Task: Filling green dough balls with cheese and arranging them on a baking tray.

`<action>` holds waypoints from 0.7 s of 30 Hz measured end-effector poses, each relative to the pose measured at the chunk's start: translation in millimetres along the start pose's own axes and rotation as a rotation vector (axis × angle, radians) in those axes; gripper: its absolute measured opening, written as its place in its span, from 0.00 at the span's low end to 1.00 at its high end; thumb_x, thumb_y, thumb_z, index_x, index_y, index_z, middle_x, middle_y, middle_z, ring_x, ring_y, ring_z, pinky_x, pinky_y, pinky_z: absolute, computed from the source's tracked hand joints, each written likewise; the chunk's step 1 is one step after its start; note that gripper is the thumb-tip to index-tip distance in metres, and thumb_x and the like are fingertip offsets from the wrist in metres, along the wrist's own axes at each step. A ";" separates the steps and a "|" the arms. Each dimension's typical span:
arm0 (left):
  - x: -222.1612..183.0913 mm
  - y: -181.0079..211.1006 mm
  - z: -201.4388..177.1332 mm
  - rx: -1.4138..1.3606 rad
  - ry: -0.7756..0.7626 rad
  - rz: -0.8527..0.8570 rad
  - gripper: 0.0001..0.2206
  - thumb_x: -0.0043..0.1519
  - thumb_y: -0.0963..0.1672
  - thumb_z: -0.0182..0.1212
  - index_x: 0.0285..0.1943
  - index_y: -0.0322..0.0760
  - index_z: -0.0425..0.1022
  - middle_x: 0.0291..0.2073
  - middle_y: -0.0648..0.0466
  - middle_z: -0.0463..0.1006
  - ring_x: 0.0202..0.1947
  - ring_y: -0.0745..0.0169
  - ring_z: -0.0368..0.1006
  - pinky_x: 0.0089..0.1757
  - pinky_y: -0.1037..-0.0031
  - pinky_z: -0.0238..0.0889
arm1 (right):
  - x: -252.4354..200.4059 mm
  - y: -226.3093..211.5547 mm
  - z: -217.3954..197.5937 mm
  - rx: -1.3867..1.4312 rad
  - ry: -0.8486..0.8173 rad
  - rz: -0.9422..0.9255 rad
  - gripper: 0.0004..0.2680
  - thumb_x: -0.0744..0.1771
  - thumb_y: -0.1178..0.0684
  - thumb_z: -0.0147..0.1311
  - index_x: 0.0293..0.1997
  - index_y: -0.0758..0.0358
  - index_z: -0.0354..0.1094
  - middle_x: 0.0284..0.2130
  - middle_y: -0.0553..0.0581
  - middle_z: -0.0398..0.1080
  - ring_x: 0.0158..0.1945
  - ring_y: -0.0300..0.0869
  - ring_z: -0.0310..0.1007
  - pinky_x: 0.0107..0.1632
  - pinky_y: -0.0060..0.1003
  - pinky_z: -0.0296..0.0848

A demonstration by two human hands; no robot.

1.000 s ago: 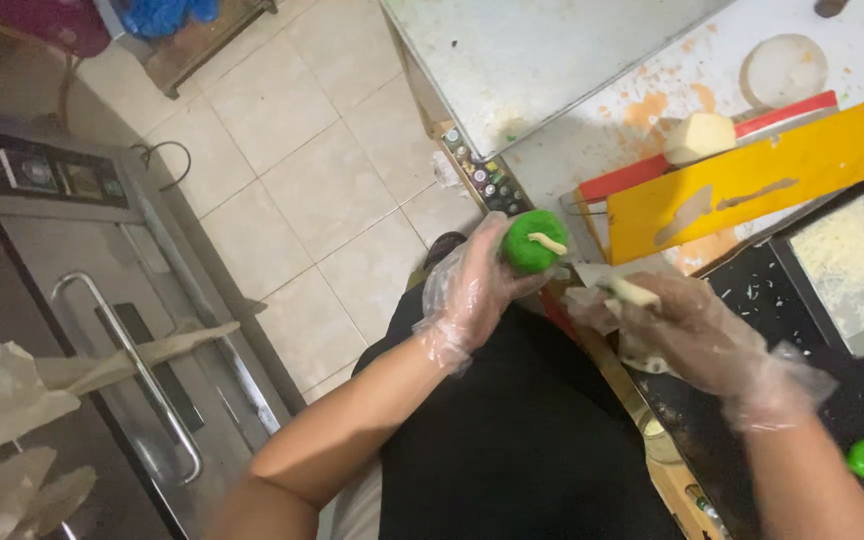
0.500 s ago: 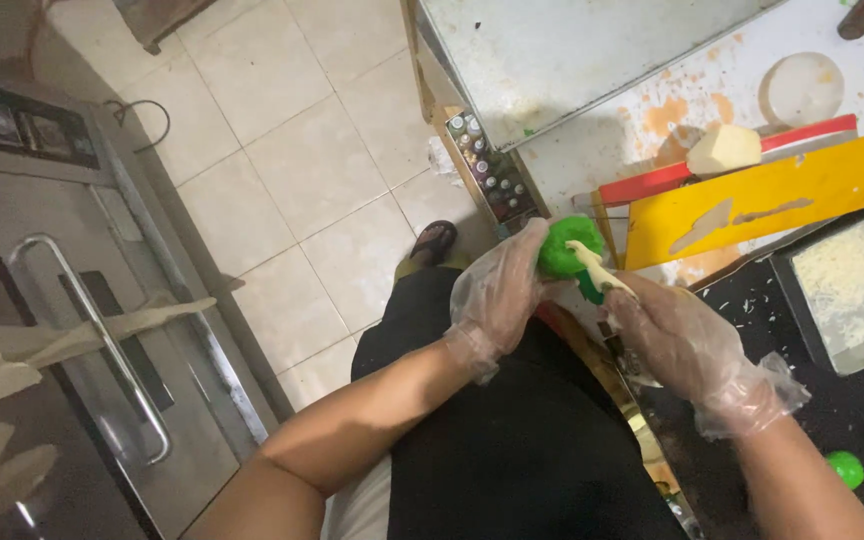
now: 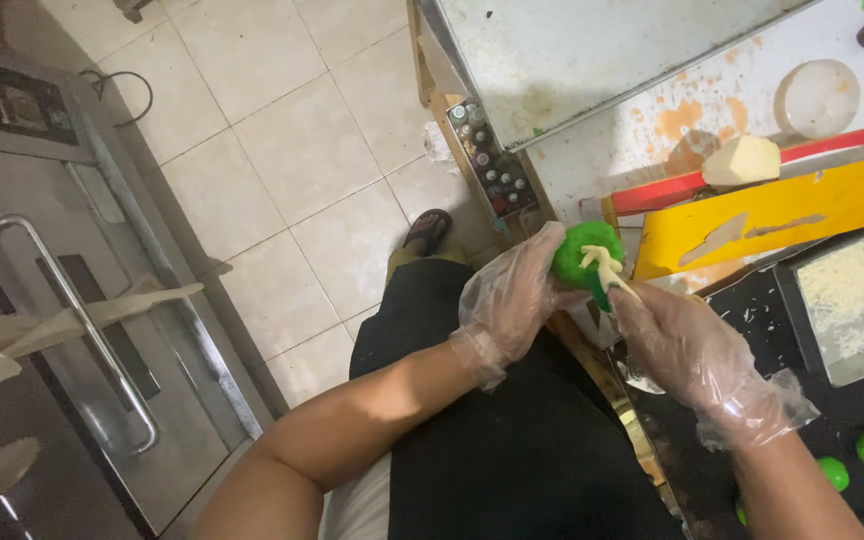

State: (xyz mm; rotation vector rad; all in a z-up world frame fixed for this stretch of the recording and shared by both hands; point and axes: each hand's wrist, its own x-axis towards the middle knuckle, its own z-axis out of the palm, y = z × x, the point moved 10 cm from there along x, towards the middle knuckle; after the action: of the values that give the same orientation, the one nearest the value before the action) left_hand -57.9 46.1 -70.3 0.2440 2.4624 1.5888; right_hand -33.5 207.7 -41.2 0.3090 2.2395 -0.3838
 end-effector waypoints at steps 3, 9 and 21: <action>-8.4 -15.3 3.7 0.026 0.196 0.185 0.37 0.59 0.41 0.75 0.74 0.34 0.55 0.65 0.41 0.72 0.64 0.44 0.72 0.63 0.63 0.67 | 4.5 6.4 6.8 -0.062 -0.031 0.045 0.20 0.71 0.32 0.32 0.36 0.52 0.70 0.27 0.60 0.75 0.37 0.54 0.75 0.46 0.46 0.68; 1.4 -49.4 5.2 -0.631 0.145 -0.622 0.13 0.61 0.46 0.63 0.53 0.41 0.79 0.50 0.50 0.81 0.55 0.74 0.74 0.54 0.80 0.71 | 9.1 -4.7 10.6 0.041 0.043 -0.153 0.13 0.70 0.39 0.38 0.44 0.49 0.70 0.30 0.59 0.76 0.39 0.55 0.75 0.46 0.48 0.67; 44.6 12.5 -20.4 -1.572 -0.115 -0.656 0.12 0.74 0.44 0.45 0.52 0.24 0.65 0.55 0.20 0.72 0.48 0.24 0.76 0.43 0.56 0.80 | 15.9 -1.8 17.2 0.120 0.250 -0.382 0.17 0.70 0.36 0.35 0.28 0.53 0.61 0.19 0.55 0.67 0.26 0.54 0.70 0.35 0.50 0.64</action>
State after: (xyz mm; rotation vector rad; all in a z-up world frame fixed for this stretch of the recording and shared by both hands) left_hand -105.8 44.3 -54.2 -0.6026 0.5081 2.3595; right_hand -32.2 201.1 -63.7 -0.0155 2.5289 -0.7174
